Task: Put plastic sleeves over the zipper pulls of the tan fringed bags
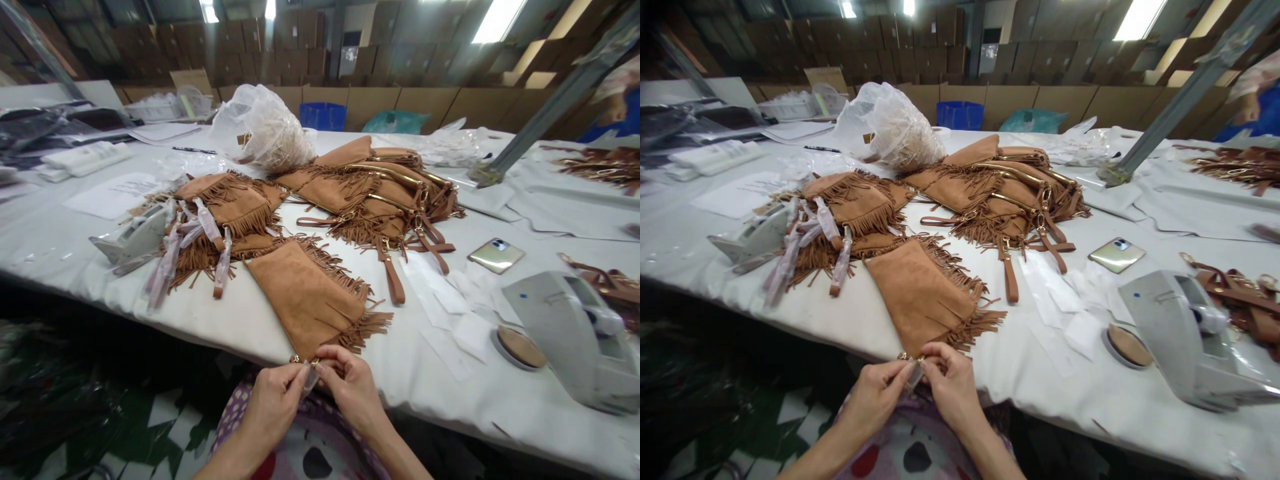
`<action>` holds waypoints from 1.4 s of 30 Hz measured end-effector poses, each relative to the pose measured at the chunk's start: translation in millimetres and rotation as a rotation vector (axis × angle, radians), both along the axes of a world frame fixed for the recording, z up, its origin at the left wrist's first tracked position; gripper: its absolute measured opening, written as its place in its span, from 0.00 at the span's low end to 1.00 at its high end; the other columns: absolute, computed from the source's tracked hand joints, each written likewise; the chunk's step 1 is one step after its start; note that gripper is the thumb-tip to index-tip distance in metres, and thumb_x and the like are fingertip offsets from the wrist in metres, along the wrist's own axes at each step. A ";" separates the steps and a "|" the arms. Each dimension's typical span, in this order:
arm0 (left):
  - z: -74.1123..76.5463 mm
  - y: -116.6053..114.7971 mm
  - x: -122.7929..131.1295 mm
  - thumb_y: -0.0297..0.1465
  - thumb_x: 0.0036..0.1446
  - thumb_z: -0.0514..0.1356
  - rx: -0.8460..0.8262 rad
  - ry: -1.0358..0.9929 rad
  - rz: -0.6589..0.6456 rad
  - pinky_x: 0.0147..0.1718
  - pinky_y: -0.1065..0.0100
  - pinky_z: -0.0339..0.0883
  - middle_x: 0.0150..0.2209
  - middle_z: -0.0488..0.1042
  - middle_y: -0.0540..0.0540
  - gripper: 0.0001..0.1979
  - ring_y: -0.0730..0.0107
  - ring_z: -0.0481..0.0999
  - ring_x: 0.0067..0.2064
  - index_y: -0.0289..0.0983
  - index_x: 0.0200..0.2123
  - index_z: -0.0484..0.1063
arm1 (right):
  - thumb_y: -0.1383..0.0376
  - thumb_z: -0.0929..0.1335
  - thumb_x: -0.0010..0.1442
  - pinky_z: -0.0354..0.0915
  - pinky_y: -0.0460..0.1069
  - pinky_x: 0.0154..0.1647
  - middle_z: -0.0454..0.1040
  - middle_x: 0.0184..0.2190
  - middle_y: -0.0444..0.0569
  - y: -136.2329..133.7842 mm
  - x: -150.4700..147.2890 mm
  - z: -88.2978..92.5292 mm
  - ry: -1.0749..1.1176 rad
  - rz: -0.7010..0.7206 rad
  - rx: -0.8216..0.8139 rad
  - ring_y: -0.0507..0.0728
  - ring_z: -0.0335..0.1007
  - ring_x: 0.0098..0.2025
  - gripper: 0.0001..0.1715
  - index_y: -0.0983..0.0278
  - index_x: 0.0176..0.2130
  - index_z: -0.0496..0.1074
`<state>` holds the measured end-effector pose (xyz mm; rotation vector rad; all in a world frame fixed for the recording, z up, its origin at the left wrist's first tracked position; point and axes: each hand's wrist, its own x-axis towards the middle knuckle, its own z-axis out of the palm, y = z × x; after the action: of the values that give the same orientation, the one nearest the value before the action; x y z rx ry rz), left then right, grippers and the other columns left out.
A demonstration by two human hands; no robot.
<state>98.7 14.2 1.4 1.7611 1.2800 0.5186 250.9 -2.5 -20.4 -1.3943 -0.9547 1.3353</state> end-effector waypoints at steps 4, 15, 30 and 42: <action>-5.8 0.4 3.0 0.37 0.63 0.48 0.026 0.017 0.041 0.25 0.71 0.51 0.21 0.68 0.50 0.19 0.73 0.65 0.24 0.35 0.25 0.70 | 0.60 0.65 0.59 0.65 0.46 0.29 0.75 0.25 0.45 -4.5 6.3 6.1 -0.239 0.072 0.075 0.53 0.70 0.26 0.11 0.64 0.38 0.74; -22.4 16.7 8.3 0.50 0.50 0.59 -0.572 -0.373 0.175 0.18 0.74 0.57 0.18 0.67 0.51 0.24 0.75 0.63 0.18 0.32 0.25 0.70 | 0.59 0.63 0.61 0.64 0.48 0.34 0.77 0.29 0.49 -7.0 8.0 12.1 -0.395 0.106 0.198 0.56 0.72 0.32 0.15 0.63 0.35 0.77; 2.0 22.9 -11.2 0.53 0.52 0.56 -0.780 -0.481 0.040 0.17 0.74 0.64 0.21 0.73 0.49 0.26 0.72 0.72 0.18 0.34 0.34 0.69 | 0.47 0.74 0.43 0.42 0.41 0.13 0.58 0.11 0.36 -10.0 -25.3 -10.9 0.395 -0.062 -0.381 0.43 0.45 0.13 0.26 0.66 0.20 0.67; -15.2 -7.6 -24.8 0.47 0.46 0.64 -0.817 -0.500 0.262 0.15 0.75 0.60 0.21 0.75 0.46 0.21 0.72 0.71 0.17 0.32 0.28 0.70 | 0.41 0.69 0.47 0.53 0.41 0.11 0.71 0.16 0.46 -7.3 -27.1 -5.4 0.317 -0.118 -0.398 0.47 0.60 0.13 0.32 0.68 0.24 0.71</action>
<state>73.9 6.6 -13.7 0.7328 1.1294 0.4494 223.9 -9.8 -25.8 -1.4442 -0.4029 1.6544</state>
